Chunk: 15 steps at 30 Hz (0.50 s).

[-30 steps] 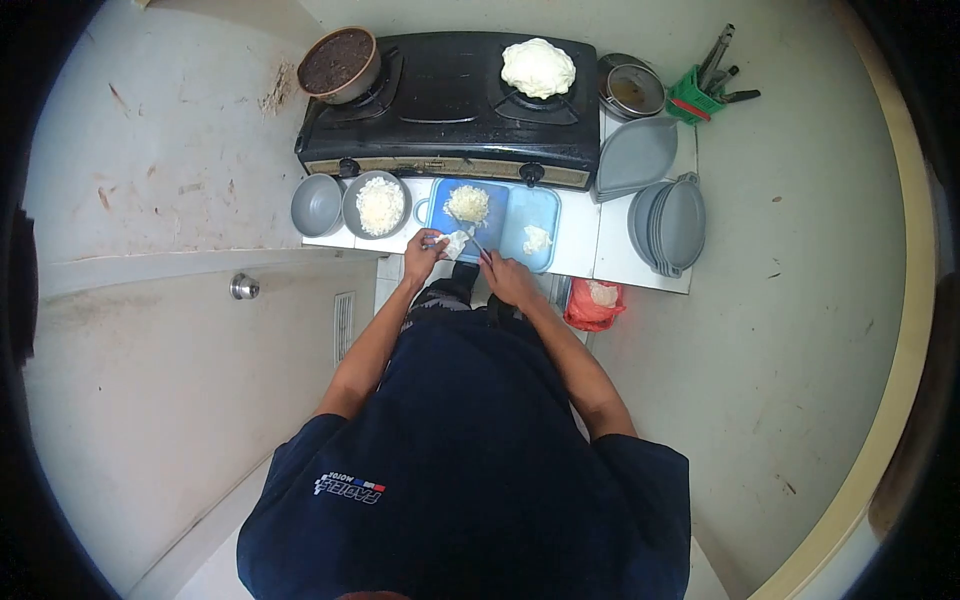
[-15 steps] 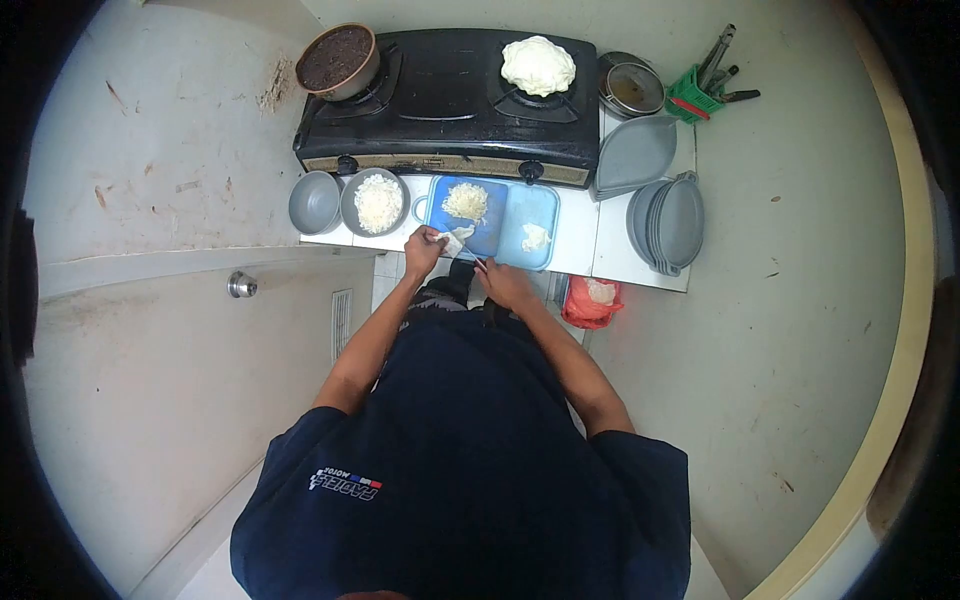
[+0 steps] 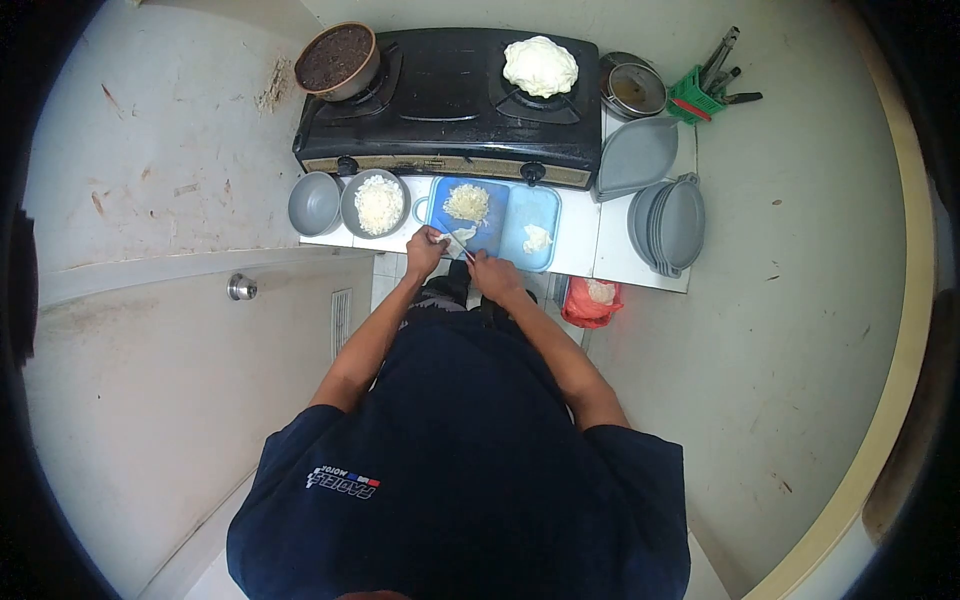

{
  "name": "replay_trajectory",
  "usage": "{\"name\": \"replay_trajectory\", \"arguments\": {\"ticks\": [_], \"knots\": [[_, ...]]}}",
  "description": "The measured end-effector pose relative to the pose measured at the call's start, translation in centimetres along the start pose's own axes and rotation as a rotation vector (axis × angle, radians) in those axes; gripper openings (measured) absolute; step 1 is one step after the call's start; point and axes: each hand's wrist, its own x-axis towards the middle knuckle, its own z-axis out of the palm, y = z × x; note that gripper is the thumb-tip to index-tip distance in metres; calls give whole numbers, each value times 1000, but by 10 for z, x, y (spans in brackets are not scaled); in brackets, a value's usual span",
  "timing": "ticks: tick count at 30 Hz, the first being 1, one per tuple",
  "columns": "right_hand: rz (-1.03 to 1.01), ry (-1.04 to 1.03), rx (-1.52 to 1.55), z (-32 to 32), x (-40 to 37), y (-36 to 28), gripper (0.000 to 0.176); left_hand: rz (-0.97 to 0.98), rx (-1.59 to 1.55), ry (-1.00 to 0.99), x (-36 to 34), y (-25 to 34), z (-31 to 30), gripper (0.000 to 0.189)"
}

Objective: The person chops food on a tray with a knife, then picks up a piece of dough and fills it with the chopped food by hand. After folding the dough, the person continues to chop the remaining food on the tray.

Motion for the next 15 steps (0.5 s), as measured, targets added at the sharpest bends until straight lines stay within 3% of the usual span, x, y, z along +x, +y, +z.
{"name": "replay_trajectory", "arguments": {"ticks": [8, 11, 15], "knots": [[-57, 82, -26, 15, -18, 19, 43, -86, -56, 18, -4, 5, 0, 23], [-60, 78, -51, 18, -40, 31, 44, -17, -137, 135, 3, -20, 2, 23], [-54, 45, 27, 8, -59, 44, 44, -76, -255, 129, -7, 14, -21, 23]]}}
